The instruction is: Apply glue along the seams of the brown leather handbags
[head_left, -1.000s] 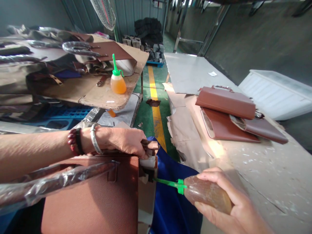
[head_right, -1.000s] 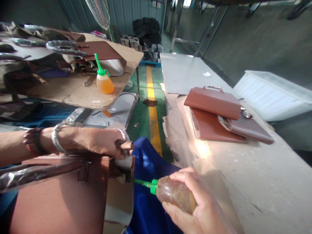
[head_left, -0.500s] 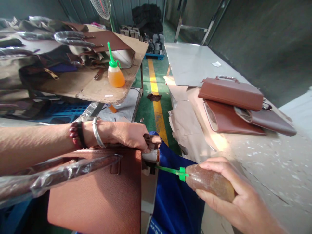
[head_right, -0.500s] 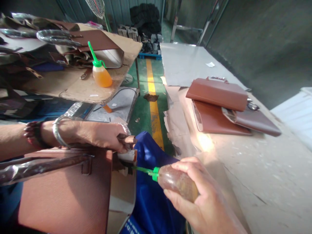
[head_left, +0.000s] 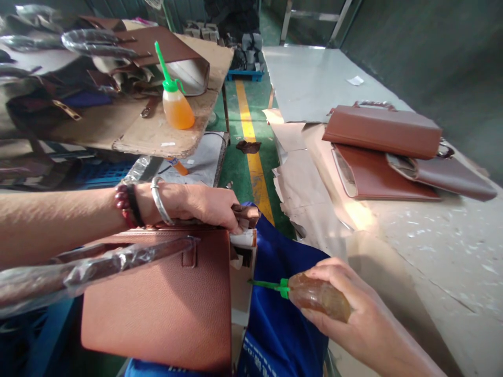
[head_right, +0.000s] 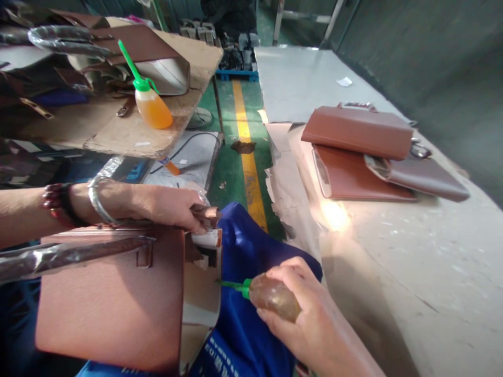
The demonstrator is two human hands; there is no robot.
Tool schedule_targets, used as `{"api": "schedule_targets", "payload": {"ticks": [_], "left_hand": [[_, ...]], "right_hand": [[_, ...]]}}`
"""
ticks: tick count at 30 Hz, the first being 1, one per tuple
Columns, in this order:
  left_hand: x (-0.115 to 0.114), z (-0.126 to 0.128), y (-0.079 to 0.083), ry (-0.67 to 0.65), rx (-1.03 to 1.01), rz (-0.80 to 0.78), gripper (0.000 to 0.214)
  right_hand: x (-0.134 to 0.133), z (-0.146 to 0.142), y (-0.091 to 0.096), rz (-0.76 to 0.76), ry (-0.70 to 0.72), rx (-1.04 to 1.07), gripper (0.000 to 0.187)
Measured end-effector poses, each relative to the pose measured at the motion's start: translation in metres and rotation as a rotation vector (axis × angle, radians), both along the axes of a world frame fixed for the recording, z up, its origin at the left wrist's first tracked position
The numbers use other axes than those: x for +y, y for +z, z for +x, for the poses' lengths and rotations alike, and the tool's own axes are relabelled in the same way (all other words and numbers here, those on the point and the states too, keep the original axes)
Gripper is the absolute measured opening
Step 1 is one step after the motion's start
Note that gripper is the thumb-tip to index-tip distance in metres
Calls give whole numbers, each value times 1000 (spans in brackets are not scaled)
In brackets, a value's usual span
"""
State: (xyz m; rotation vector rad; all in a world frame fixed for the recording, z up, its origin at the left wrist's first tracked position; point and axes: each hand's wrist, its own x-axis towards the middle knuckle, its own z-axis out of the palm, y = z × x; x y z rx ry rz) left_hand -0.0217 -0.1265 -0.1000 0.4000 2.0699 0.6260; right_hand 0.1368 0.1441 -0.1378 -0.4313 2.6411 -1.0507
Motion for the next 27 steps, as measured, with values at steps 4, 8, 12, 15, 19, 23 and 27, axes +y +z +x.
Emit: {"api": "schedule_targets", "payload": {"ticks": [4,8,12,15,19,23,27], "left_hand": [[4,-1,1,-12,-23,-58,20],[5,-2,-1,-34,-40,-28,21],[3,-3,-4,-75,-49,-13,23],[5,-3,-4,-61,-67,-17,23],[9,-1,1,-26,-59,-40,20],[8,-2,0,-27,-56,-59,22],[3,-4,-6,-8,-91,-40,22]], "right_hand": [[3,-2,-2,-59,-64,106,25],[4,0,-9,-54,-35,28,23],[4,2,-11,-27,-21,-49,25],[5,-1,-6,-57,-75,51,24],[7,-4,-4,-78,-88,100,24],[4,0,-13,-58,-56,-31,24],[-1,6,-21,-30,-57,-167,26]]}}
